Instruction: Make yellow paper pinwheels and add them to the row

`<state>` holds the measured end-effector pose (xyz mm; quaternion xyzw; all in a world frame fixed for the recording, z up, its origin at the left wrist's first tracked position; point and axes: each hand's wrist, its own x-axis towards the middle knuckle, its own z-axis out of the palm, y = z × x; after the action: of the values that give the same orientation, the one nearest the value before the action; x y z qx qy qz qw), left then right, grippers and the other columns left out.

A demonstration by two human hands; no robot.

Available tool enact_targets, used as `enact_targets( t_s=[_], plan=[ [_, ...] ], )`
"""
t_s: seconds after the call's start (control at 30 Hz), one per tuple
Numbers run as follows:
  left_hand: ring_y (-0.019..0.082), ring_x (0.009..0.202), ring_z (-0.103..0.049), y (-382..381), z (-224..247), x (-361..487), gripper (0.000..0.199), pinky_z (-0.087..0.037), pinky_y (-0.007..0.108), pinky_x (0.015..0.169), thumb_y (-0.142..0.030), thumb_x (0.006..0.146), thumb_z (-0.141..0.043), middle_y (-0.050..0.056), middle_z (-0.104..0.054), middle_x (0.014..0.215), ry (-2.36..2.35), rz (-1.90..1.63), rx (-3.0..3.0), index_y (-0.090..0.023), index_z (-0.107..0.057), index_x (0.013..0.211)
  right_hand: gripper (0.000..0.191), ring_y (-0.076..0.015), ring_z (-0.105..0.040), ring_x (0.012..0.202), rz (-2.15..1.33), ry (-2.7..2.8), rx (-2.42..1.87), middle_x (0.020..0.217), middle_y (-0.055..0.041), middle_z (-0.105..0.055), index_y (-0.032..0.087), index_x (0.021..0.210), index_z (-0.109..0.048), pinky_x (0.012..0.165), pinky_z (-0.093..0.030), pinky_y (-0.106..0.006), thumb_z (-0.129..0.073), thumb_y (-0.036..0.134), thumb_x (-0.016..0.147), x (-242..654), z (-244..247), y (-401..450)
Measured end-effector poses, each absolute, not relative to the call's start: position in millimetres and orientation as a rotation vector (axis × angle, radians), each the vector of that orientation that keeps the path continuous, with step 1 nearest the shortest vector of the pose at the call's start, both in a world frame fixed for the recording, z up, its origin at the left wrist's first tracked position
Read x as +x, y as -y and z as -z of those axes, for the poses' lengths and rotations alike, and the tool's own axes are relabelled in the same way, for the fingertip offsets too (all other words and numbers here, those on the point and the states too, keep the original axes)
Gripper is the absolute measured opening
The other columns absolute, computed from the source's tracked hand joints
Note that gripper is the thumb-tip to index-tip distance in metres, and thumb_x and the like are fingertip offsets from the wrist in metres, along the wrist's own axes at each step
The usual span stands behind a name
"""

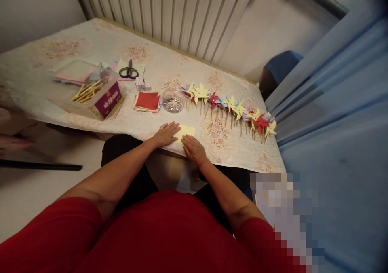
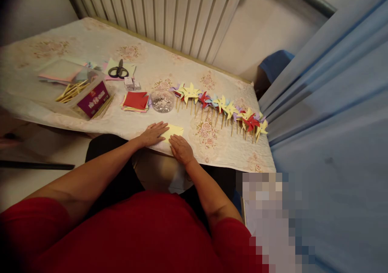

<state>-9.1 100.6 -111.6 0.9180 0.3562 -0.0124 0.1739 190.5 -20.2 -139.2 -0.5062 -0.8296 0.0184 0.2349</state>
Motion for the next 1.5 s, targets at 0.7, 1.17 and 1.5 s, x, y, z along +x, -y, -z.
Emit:
enact_targets(
  t_s=[0.7,1.17,1.5],
  plan=[
    [0.024,0.157,-0.014,-94,104,-8,0.062,-0.012,0.046,0.126,-0.038,0.097,-0.045,0.007,-0.023,0.169,-1.037,0.048,2.603,-0.024,-0.036,0.157,0.039,-0.0215,-0.052,0.139,-0.2,2.117,-1.426,0.143,-0.0088,-0.061,0.022,0.137,-0.062,0.121,-0.039,-0.044,-0.046,0.031,0.103,203,115,25],
    [0.025,0.157,-0.016,-96,111,-11,0.06,-0.015,0.049,0.125,-0.038,0.097,-0.044,0.007,-0.027,0.168,-1.005,-0.016,2.617,-0.024,-0.039,0.155,0.039,-0.0247,-0.041,0.148,-0.171,2.192,-1.599,0.147,-0.0143,-0.057,0.016,0.139,-0.058,0.124,-0.03,-0.052,-0.046,0.029,0.104,203,130,9],
    [0.026,0.153,-0.028,-92,123,-19,0.055,-0.024,0.048,0.124,-0.035,0.094,-0.05,0.011,-0.039,0.162,-1.025,-0.233,2.595,-0.018,-0.05,0.147,0.037,-0.0241,-0.042,0.147,-0.107,2.165,-1.637,0.147,-0.0126,-0.057,0.017,0.137,-0.059,0.124,-0.031,-0.05,-0.046,0.024,0.103,197,129,9]
  ],
)
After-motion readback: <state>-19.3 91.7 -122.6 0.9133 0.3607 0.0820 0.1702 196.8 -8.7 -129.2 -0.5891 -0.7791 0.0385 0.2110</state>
